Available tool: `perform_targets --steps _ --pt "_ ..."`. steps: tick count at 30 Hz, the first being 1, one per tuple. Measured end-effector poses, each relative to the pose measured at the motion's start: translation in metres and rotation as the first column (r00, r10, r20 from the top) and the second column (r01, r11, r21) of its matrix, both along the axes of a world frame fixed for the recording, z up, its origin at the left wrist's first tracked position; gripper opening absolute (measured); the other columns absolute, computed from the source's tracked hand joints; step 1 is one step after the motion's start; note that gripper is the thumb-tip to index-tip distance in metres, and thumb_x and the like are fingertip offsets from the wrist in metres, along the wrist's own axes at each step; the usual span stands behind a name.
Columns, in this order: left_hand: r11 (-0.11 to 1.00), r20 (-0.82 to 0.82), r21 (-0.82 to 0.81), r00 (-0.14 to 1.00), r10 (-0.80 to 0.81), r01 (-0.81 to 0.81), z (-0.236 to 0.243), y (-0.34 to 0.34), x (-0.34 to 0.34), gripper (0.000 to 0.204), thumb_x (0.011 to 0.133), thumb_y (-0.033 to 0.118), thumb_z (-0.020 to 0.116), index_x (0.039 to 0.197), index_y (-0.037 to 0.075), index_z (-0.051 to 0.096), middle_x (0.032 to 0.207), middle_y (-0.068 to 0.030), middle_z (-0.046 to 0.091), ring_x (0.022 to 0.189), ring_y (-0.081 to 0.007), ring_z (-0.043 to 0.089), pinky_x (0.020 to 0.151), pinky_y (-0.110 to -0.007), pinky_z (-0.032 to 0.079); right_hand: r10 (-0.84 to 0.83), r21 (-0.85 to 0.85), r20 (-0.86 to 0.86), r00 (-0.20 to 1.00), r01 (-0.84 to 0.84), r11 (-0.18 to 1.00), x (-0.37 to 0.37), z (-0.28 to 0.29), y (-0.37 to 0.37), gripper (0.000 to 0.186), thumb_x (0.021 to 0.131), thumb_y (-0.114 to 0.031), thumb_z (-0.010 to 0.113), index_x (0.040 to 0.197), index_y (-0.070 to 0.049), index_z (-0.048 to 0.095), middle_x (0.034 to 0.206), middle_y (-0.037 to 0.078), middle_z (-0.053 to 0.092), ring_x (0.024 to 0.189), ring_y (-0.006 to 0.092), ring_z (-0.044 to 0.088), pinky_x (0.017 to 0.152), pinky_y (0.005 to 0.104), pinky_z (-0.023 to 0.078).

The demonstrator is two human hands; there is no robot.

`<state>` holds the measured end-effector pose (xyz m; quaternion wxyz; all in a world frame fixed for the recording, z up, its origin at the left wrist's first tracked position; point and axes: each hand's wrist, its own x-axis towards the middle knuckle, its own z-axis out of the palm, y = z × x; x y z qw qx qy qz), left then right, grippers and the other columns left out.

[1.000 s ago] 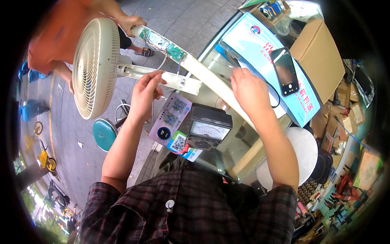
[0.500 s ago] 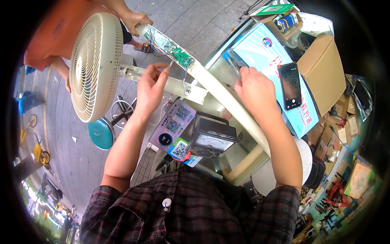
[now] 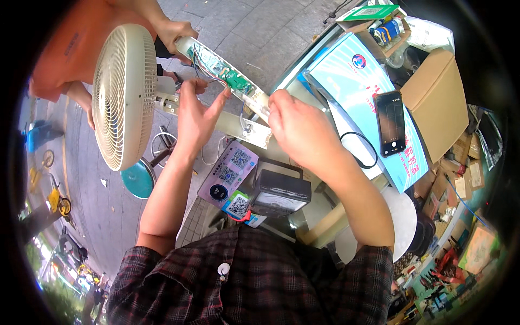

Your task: The person repairs a fan's circuit board using a soldering iron and solder. They hold the fan steady, apply solder to the board, and manipulate wires.

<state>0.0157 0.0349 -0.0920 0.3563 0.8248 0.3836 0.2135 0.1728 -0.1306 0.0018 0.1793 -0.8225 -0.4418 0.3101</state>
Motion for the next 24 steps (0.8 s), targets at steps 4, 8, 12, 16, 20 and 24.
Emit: perform_targets --steps 4,8,12,16,20,24 --pt "0.998 0.039 -0.045 0.998 0.040 -0.038 0.006 -0.007 0.000 0.050 0.088 0.030 0.080 0.116 -0.003 0.054 0.108 -0.0143 0.061 0.099 -0.0233 0.059 0.086 -0.035 0.048 -0.115 0.050 -0.203 0.972 0.127 0.991 0.010 -0.005 0.005 0.030 0.100 -0.030 0.061 0.106 0.000 0.061 0.084 0.016 0.067 0.075 0.0300 0.067 0.070 0.0417 0.051" --pt "0.863 0.179 -0.494 0.959 0.220 -0.106 -0.003 -0.014 -0.002 0.045 0.096 0.030 0.072 0.121 -0.002 0.052 0.112 -0.0109 0.060 0.101 -0.0188 0.059 0.088 -0.033 0.047 -0.175 -0.071 -0.584 0.793 0.164 0.984 0.015 -0.001 0.017 0.033 0.101 -0.033 0.064 0.105 0.000 0.066 0.078 0.005 0.063 0.071 0.0153 0.061 0.067 0.0325 0.050" --pt "0.709 0.250 -0.694 0.879 0.406 -0.130 -0.010 0.001 -0.003 0.052 0.099 0.029 0.067 0.131 -0.006 0.046 0.121 -0.0131 0.057 0.111 -0.0202 0.059 0.096 -0.033 0.047 -0.186 -0.104 -0.702 0.687 0.160 0.982 0.032 -0.016 0.012 0.029 0.103 -0.029 0.060 0.110 -0.001 0.065 0.077 -0.002 0.059 0.070 0.0087 0.057 0.067 0.0262 0.049" --pt "0.497 0.234 -0.867 0.852 0.469 -0.035 -0.013 0.020 0.010 0.060 0.101 0.029 0.063 0.141 -0.009 0.040 0.131 -0.0182 0.054 0.120 -0.0236 0.058 0.102 -0.037 0.047 -0.156 0.077 -0.694 0.703 0.289 0.954 0.034 -0.041 0.016 0.037 0.102 -0.027 0.057 0.126 0.001 0.055 0.081 0.006 0.061 0.072 0.0125 0.060 0.068 0.0292 0.052" --pt "0.394 0.204 -0.919 0.888 0.413 0.028 -0.029 0.040 0.024 0.054 0.101 0.031 0.063 0.136 -0.006 0.046 0.123 -0.0165 0.060 0.113 -0.0231 0.062 0.099 -0.038 0.050 -0.129 0.080 -0.131 0.983 0.141 0.987 0.022 -0.058 0.059 0.049 0.094 -0.036 0.065 0.125 0.001 0.060 0.089 0.018 0.070 0.083 0.0298 0.070 0.076 0.0391 0.055" --pt "0.287 0.205 -0.955 0.863 0.462 0.073 -0.040 0.048 0.039 0.041 0.102 0.032 0.062 0.123 -0.001 0.052 0.107 -0.0106 0.065 0.096 -0.0213 0.067 0.087 -0.037 0.055 -0.112 0.125 -0.080 0.991 0.121 0.985 0.027 -0.086 0.092 0.045 0.089 -0.038 0.068 0.116 -0.001 0.070 0.092 0.022 0.073 0.092 0.0383 0.071 0.082 0.0427 0.055"
